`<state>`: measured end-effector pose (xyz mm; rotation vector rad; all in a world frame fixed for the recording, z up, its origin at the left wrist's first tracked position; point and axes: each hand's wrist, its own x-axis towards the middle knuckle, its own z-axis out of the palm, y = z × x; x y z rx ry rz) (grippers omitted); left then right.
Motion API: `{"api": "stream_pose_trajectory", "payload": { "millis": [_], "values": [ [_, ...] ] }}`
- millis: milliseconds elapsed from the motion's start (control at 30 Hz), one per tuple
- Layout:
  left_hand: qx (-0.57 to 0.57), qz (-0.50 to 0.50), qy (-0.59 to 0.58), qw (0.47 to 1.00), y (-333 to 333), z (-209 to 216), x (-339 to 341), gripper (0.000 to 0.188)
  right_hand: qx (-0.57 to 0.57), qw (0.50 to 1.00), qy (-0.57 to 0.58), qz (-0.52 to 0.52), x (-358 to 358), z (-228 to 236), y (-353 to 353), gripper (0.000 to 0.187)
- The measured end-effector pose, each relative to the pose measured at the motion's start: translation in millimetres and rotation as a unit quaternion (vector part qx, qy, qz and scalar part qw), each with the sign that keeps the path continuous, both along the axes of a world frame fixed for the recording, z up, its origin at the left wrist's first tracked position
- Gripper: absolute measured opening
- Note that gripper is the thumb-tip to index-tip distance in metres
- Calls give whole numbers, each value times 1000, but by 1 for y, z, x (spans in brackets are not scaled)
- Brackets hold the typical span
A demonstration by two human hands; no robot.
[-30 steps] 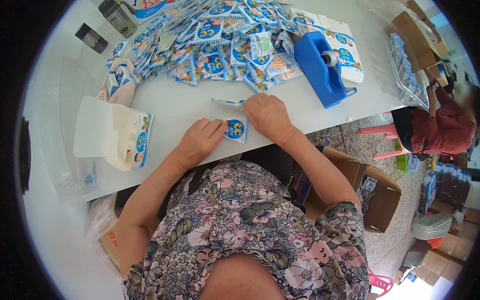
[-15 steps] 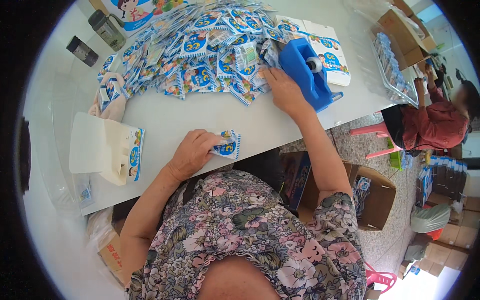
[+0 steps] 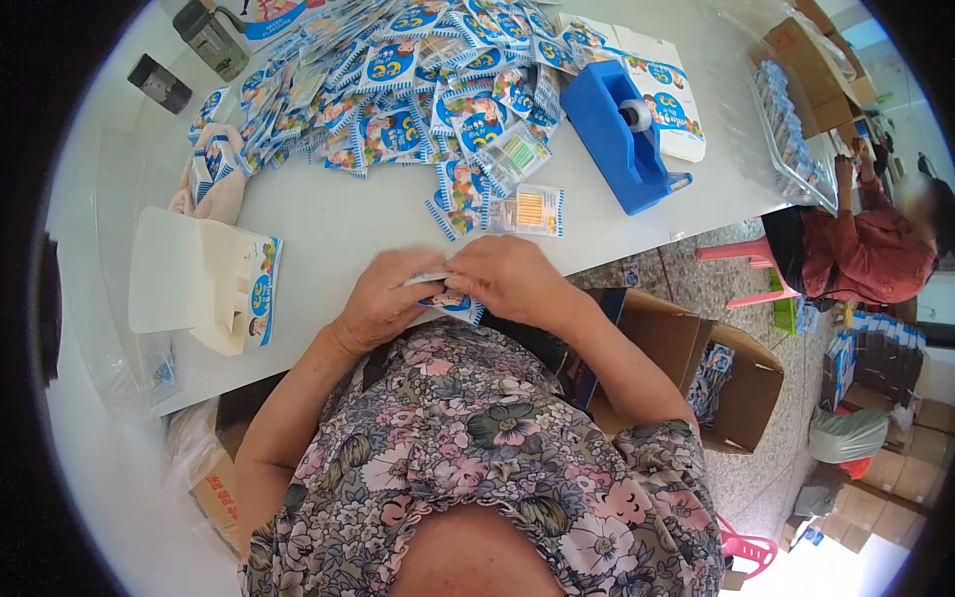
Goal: Sorting and stacking stickers into piles and placing them into a shipping box.
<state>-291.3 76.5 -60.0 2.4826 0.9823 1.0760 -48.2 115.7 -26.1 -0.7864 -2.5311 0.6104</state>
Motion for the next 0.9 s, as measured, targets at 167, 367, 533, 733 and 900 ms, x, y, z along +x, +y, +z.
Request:
{"api": "stream_pose_trajectory", "payload": {
  "millis": [167,367,533,733,900],
  "values": [
    [-102,-57,-38,993,0,-8,-1,40,130,977,-42,-165,48,-10,18,31],
    [9,-23,-44,999,1,-10,0,44,150,973,-39,-171,28,-28,1,22],
    [-13,-68,3,998,4,-13,-2,41,14,977,103,-185,20,-25,29,26],
    [-67,-35,-29,997,3,-15,-3,42,200,949,-142,-199,52,-22,85,51],
    [-73,-48,-84,993,4,-15,-3,49,229,949,-97,-196,47,-41,78,50]
  ]
}}
